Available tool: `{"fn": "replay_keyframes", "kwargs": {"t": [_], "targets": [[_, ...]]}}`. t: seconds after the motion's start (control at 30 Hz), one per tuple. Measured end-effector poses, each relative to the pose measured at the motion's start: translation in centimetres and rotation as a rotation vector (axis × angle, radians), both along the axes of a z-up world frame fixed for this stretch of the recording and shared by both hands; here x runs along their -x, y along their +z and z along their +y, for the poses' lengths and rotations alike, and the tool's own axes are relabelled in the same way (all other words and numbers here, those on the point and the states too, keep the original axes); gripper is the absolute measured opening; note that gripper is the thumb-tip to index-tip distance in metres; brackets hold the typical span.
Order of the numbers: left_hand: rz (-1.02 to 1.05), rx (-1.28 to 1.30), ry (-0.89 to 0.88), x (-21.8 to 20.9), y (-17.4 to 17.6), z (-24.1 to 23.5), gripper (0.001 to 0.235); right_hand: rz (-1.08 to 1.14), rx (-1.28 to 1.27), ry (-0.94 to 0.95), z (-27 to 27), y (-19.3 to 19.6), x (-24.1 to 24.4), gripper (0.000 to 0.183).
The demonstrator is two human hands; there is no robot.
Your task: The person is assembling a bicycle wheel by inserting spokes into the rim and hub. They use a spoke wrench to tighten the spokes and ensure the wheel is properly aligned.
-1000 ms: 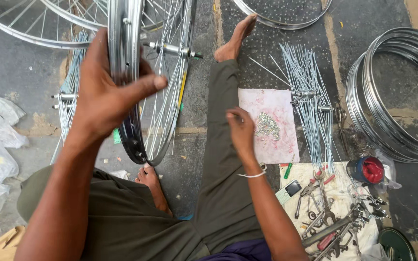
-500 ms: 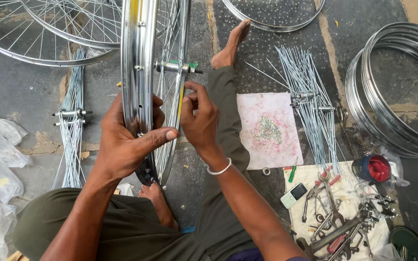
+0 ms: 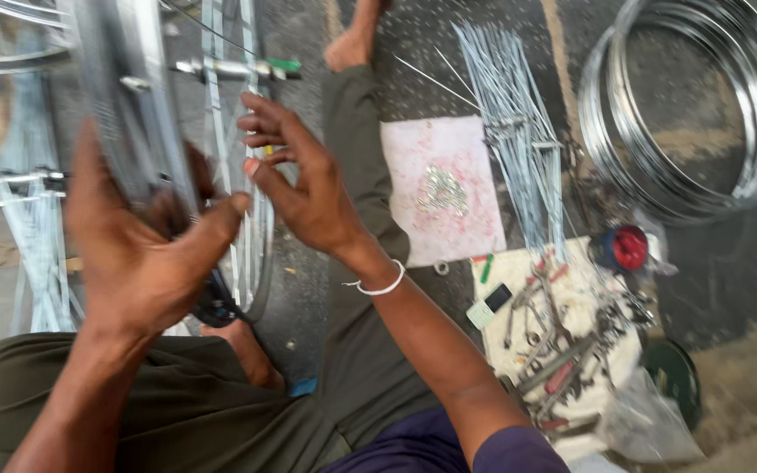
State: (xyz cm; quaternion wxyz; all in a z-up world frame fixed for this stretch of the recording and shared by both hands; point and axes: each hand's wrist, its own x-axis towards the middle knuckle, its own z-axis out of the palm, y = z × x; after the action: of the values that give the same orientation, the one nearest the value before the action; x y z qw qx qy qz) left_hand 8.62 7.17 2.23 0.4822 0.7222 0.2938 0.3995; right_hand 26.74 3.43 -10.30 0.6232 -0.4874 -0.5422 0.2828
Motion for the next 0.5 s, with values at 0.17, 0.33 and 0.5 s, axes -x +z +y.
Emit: {"fn": "replay_keyframes", "kwargs": {"t": [0.17, 0.33, 0.5], "targets": [[-0.021, -0.162, -0.016, 0.2, 0.7, 0.6, 0.043, -0.069, 0.32, -0.501, -2.8, -13.8, -11.3, 0.027], [0.063, 0.022, 0.038, 1.9, 1.4, -1.5, 0.033, -0.421, 0.979, -0.943, -11.0, -25.6, -21.1, 0.023], [0.401, 0.15, 0.161, 3.0, 1.7, -1.4, 0.037, -0.48, 1.123, -0.804, -14.1, -30.7, -20.2, 0.026]]}}
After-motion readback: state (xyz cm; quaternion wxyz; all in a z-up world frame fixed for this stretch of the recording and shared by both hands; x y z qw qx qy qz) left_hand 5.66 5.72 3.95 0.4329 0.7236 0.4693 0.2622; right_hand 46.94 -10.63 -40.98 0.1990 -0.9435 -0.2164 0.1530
